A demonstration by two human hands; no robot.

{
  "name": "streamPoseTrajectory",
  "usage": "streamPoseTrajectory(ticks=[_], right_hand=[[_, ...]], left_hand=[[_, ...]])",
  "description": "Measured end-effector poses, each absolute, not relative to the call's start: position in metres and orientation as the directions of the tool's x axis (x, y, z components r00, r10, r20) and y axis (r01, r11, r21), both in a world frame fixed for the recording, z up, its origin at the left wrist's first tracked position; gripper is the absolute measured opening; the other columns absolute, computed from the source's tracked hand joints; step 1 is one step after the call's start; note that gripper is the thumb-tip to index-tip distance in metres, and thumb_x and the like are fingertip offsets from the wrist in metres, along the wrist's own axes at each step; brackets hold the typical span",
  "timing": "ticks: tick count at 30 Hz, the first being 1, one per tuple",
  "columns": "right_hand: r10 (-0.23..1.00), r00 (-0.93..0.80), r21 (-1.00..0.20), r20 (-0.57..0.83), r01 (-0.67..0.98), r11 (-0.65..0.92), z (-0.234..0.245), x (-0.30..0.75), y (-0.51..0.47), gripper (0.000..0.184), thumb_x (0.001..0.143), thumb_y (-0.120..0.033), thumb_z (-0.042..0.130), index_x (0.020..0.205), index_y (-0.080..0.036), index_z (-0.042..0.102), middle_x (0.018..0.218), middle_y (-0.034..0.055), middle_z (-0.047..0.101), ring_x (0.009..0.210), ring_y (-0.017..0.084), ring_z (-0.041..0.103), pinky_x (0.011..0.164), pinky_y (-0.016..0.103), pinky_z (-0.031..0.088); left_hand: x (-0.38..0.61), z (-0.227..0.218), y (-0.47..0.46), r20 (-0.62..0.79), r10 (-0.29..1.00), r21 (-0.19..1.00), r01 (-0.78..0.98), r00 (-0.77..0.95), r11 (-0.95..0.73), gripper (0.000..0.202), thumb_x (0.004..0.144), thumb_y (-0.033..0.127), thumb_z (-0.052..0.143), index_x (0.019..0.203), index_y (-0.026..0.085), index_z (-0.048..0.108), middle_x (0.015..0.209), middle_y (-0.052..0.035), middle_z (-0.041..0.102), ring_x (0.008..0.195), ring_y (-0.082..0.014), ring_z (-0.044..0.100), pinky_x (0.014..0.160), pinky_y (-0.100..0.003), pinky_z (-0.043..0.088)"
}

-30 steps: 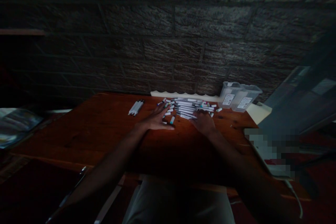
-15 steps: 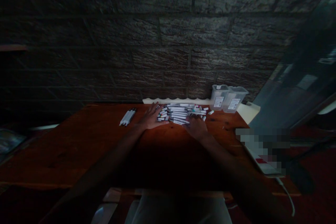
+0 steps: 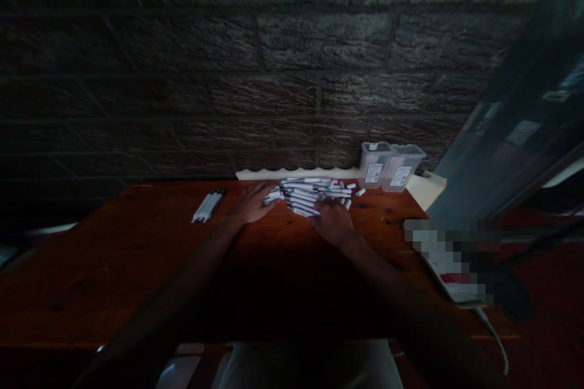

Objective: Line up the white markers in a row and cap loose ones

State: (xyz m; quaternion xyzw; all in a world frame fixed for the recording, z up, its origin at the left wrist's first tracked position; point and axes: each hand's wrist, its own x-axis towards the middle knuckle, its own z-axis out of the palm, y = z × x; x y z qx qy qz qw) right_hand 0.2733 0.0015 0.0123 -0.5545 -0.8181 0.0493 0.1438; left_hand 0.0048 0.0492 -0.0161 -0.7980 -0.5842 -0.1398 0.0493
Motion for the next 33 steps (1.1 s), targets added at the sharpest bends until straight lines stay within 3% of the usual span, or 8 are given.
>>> streamPoseTrajectory(ticks=[8, 14, 25, 33], right_hand=[[0.916, -0.355, -0.226, 0.189, 0.891, 0.393, 0.012, 0.273, 0.001, 0.03, 0.087, -0.036, 0.057, 0.108, -0.018, 0.067, 0.112, 0.0123, 0.065, 0.107, 0.026, 0.055, 0.096, 0.036, 0.04], [0.919, -0.358, -0.233, 0.166, 0.891, 0.389, 0.013, 0.273, 0.001, 0.03, 0.087, -0.036, 0.058, 0.109, -0.019, 0.067, 0.113, 0.0117, 0.065, 0.107, 0.025, 0.055, 0.097, 0.035, 0.039], [0.921, -0.351, -0.262, 0.167, 0.885, 0.385, 0.013, 0.273, 0.001, 0.032, 0.087, -0.042, 0.058, 0.108, -0.02, 0.068, 0.113, 0.01, 0.065, 0.106, 0.024, 0.055, 0.095, 0.033, 0.04], [0.915, -0.351, -0.276, 0.201, 0.876, 0.396, 0.015, 0.275, 0.002, 0.031, 0.088, -0.042, 0.056, 0.107, -0.021, 0.068, 0.109, 0.0091, 0.066, 0.105, 0.022, 0.056, 0.094, 0.032, 0.04]], left_hand=[[0.01, -0.013, 0.048, 0.302, 0.897, 0.064, 0.931, 0.324, -0.358, 0.048, 0.093, 0.05, 0.039, 0.129, 0.021, 0.05, 0.136, -0.0104, 0.052, 0.127, -0.0263, 0.044, 0.107, -0.042, 0.032], [0.011, -0.012, 0.046, 0.326, 0.87, 0.089, 0.904, 0.37, -0.418, 0.052, 0.094, 0.043, 0.038, 0.141, 0.02, 0.04, 0.139, -0.0104, 0.051, 0.127, -0.0245, 0.045, 0.108, -0.04, 0.034], [0.023, -0.001, 0.034, 0.234, 0.938, 0.076, 0.958, 0.254, -0.278, 0.041, 0.094, 0.037, 0.039, 0.129, 0.025, 0.055, 0.138, -0.0059, 0.055, 0.119, -0.0255, 0.056, 0.099, -0.037, 0.043], [0.021, 0.003, 0.034, 0.218, 0.969, 0.058, 0.99, 0.115, -0.131, 0.041, 0.094, 0.037, 0.04, 0.129, 0.025, 0.058, 0.12, -0.009, 0.067, 0.107, -0.0271, 0.063, 0.091, -0.035, 0.046]])
